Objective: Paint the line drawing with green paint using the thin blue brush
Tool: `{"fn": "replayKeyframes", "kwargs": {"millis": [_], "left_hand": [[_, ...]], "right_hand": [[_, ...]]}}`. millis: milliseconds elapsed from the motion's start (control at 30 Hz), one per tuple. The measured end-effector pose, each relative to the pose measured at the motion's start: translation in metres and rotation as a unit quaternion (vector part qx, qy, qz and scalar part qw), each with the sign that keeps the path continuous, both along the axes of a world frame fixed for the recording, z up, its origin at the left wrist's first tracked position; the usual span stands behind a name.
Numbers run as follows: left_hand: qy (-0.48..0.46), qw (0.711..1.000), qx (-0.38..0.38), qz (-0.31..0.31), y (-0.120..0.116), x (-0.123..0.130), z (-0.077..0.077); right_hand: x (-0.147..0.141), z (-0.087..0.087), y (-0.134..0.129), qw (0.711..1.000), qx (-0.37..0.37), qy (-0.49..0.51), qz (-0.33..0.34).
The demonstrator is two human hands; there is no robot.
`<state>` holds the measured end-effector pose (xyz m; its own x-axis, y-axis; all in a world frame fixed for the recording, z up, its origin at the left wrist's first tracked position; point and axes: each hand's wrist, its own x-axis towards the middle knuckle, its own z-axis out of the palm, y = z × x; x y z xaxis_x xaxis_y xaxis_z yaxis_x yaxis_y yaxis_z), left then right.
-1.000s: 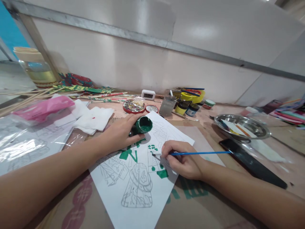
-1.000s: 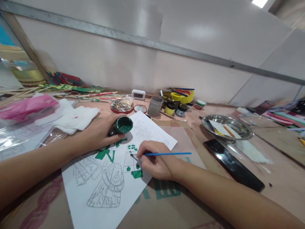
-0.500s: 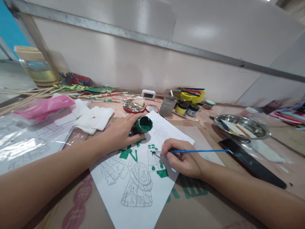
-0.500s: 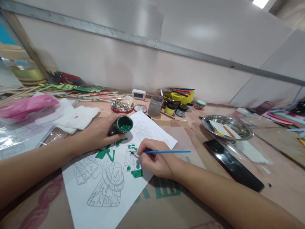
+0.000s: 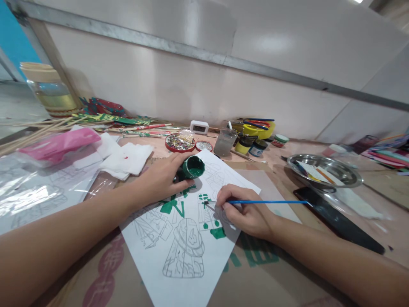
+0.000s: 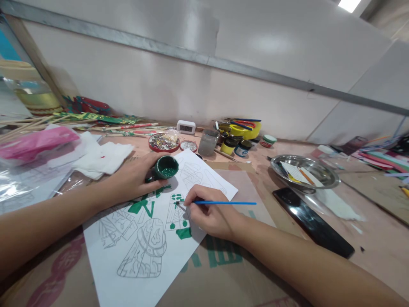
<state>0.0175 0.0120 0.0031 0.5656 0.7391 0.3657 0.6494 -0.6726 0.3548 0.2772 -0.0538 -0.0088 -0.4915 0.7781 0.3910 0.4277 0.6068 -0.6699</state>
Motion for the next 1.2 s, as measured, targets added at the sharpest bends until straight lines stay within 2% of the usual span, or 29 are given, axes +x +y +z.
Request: {"fn": "replayKeyframes", "kwargs": {"millis": [367,600,900,1200], "left_hand": [[0.001,1.0,-0.002,0.0,0.0003,-0.0003,-0.0003],[-0.002,1.0,0.003,0.003,-0.0004,0.0006,0.0001],[0.002,1.0,0.003,-0.001,0.0005,-0.0001,0.0003],[0.002,1.0,0.006,-0.002,0.0002,-0.0003,-0.0001]], "right_hand": [[0.0015,0.0019,-0.0018,1.0,-0.003,-0.007,0.022],[-0.0005,0.0011,-0.0009,1.0,-0.001,0.0,-0.001],[0.0007,0.0022,-0.0035,0.999,-0.013,-0.003,0.031],[-0.0004,0.0011,-0.0009,1.0,-0.018,-0.002,0.001]]}}
